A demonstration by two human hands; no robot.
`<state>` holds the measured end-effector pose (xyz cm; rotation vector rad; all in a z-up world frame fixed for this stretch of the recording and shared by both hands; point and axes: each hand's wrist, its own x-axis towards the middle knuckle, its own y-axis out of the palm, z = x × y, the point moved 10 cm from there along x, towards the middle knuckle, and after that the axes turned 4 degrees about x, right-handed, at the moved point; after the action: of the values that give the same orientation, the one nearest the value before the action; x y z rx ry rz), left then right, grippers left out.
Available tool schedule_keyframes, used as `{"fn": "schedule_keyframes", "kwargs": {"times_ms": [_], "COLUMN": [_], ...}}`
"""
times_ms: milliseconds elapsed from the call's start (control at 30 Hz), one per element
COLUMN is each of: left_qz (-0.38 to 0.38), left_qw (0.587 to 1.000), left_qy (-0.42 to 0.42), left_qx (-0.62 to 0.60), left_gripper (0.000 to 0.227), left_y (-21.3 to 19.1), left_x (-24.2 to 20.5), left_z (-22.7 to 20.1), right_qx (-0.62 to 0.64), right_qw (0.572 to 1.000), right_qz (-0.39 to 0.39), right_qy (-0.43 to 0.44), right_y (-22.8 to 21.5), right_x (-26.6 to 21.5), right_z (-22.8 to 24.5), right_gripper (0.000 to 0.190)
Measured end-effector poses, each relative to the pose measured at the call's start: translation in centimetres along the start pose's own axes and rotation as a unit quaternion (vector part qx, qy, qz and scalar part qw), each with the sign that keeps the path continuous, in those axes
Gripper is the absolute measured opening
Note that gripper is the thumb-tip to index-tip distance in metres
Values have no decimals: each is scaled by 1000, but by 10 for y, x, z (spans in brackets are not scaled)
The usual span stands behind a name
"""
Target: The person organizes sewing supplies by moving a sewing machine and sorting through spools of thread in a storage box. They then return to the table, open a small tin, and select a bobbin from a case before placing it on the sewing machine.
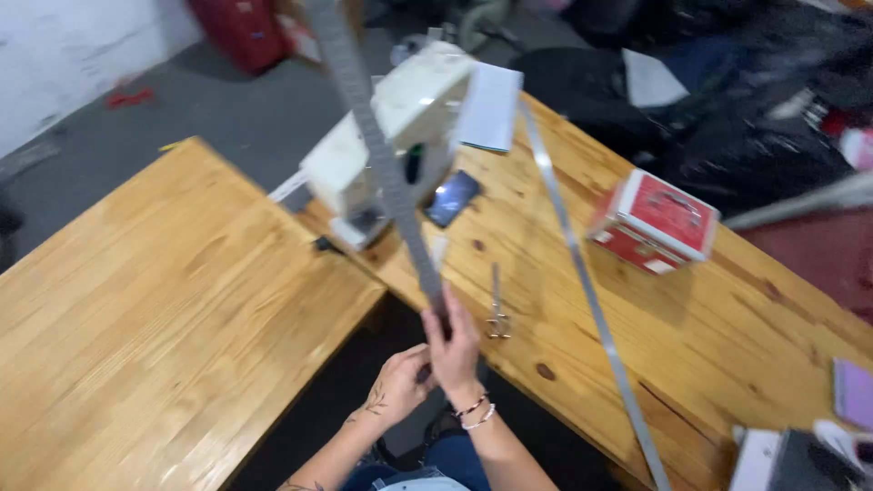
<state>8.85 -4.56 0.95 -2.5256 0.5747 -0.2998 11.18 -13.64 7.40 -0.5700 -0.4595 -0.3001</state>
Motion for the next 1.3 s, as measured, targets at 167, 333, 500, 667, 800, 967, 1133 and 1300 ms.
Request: {"fn": "schedule_keyframes", "kwargs": {"times_ms": [167, 333, 500, 667, 800, 967, 1133, 1300], "left_qz": [13, -10, -84, -272, -394, -493, -454, -357], "left_qw": [999, 1000, 993, 957, 905, 835, 809, 871], "left_qy": [41, -5, -68, -88, -158, -236, -298, -283], "left_qx": [-9, 2, 57, 36, 27, -61, -226, -184], "left_gripper": [24, 23, 24, 14, 12, 46, 98, 112], "left_y": [34, 57, 48, -30, -97, -158, -200, -211], "left_x": [55, 91, 103, 97, 75, 59, 88, 107], "left_z": [-41, -30, 0, -4, 21, 79, 110, 148], "right_qx": [-108, -211, -260, -281, -212, -41, 149, 413], "right_qw": [984, 951, 926, 927, 929, 990, 968, 843], "right_qz": [-101, -84, -7, 3, -20, -11, -41, -3], "right_qy": [99, 210, 273, 250, 304, 132, 198, 345], "right_y": [-119, -196, -213, -203, -165, -42, 68, 179], "right_x": [16, -10, -44, -37, 38, 155, 281, 363], "right_z": [-142, -292, -390, -414, -346, -309, -282, -376], "right_gripper": [47, 48, 51, 51, 49, 29, 29, 37]}}
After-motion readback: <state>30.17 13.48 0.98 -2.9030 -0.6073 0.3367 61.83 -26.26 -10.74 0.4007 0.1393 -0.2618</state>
